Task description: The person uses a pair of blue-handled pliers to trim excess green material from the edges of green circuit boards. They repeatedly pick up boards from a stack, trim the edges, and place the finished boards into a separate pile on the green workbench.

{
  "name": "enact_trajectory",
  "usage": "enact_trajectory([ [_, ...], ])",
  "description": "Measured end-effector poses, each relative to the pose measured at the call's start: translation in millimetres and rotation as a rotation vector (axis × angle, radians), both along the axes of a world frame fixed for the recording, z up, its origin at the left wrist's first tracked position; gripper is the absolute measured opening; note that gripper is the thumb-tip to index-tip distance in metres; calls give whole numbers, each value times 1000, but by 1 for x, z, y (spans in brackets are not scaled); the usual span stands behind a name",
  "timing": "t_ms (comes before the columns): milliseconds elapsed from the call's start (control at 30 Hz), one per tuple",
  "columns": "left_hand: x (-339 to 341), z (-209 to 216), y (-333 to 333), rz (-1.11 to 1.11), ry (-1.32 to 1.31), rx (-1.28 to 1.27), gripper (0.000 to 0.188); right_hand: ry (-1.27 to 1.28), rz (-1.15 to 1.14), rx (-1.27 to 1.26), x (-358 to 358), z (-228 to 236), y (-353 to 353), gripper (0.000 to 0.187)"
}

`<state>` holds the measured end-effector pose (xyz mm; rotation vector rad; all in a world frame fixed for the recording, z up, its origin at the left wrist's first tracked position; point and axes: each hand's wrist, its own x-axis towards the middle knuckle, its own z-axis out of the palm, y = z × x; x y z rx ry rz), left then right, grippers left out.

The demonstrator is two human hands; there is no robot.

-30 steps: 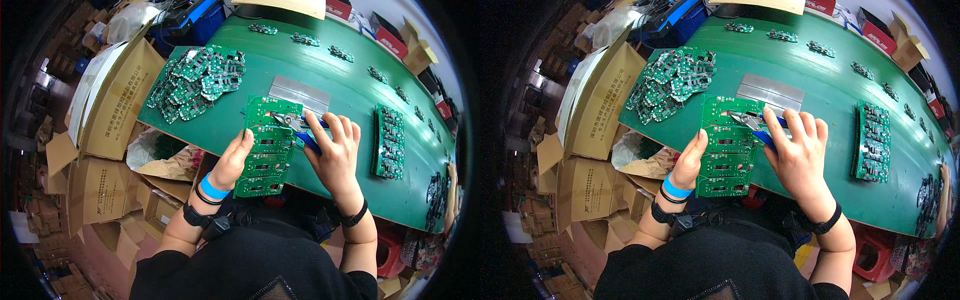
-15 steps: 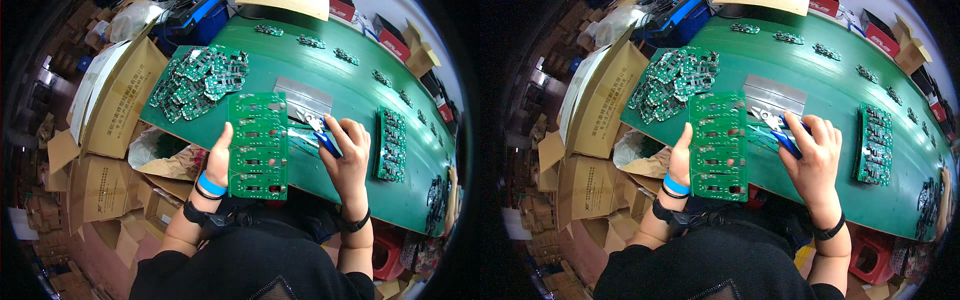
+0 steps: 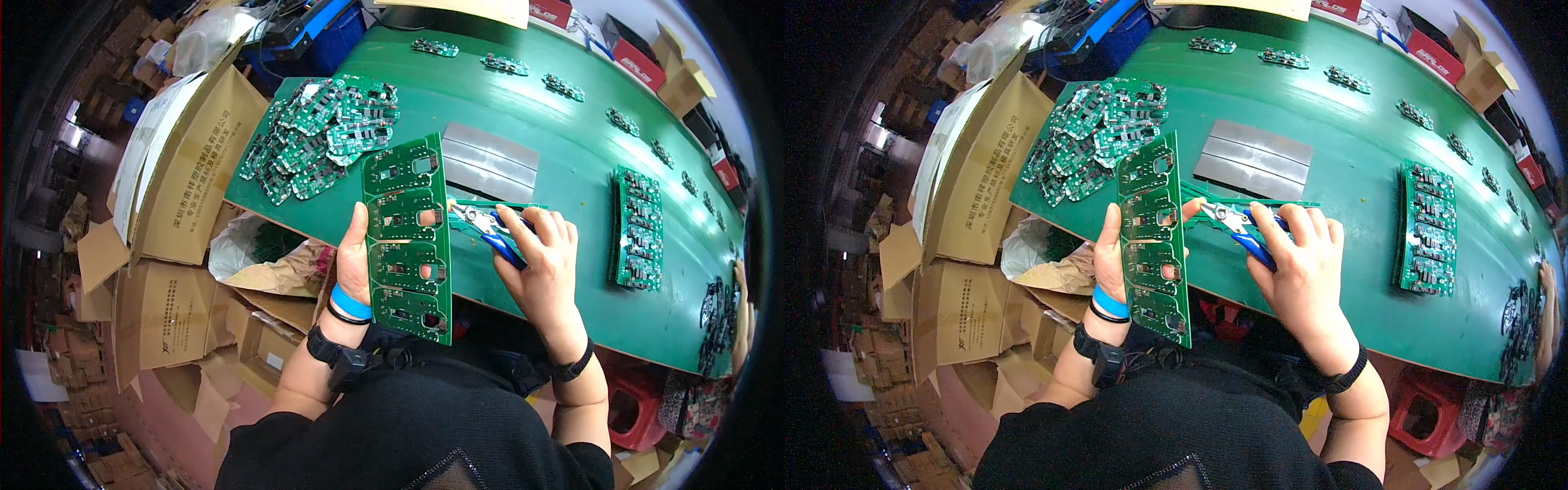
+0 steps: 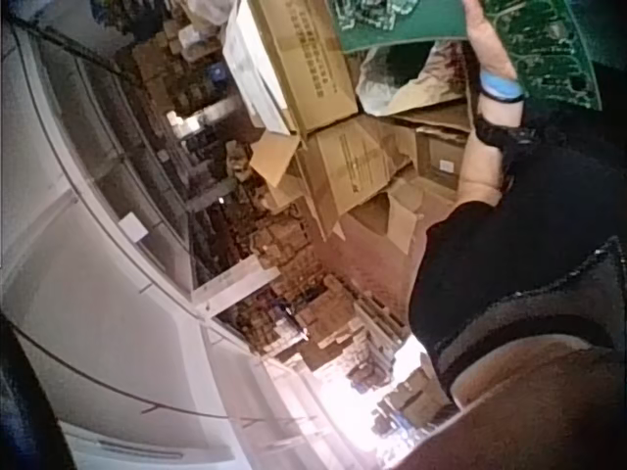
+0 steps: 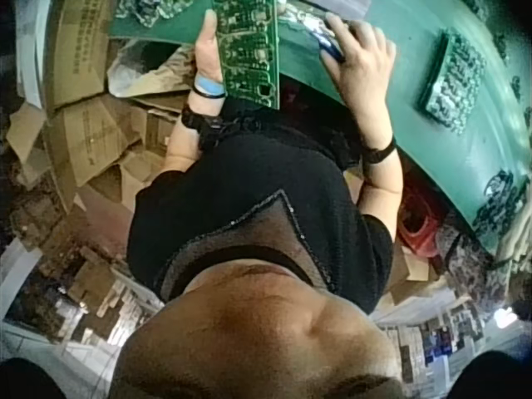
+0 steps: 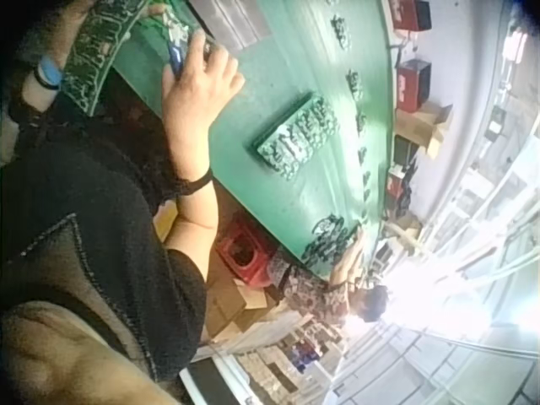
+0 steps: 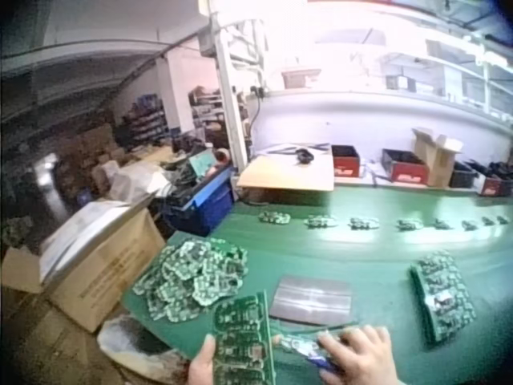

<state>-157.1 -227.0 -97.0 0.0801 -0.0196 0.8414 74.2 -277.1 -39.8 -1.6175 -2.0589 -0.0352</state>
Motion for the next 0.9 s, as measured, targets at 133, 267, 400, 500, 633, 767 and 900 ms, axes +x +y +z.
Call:
enact_trajectory([
  [133, 2, 17, -1, 53, 139, -41, 76, 31, -28, -9, 5, 4, -2, 57],
  [267, -3, 16, 3, -31, 262, -23, 80, 76, -54, 27, 9, 12, -6, 58],
  [400, 11, 28, 0, 38, 474, 87, 77, -33, 55, -32, -7, 17, -6, 66],
  [500, 14, 36, -3, 58, 649, 171, 75, -30, 41, -17, -14, 16, -3, 62],
  [633, 15, 38, -4, 91, 643, 236, 64, -73, 49, 5, -16, 16, -1, 65],
  [767, 16, 37, -4, 105, 638, 259, 61, -95, 58, 13, -15, 15, 0, 68],
  [900, 15, 36, -4, 121, 670, 299, 61, -130, 48, -7, -15, 19, -1, 70],
])
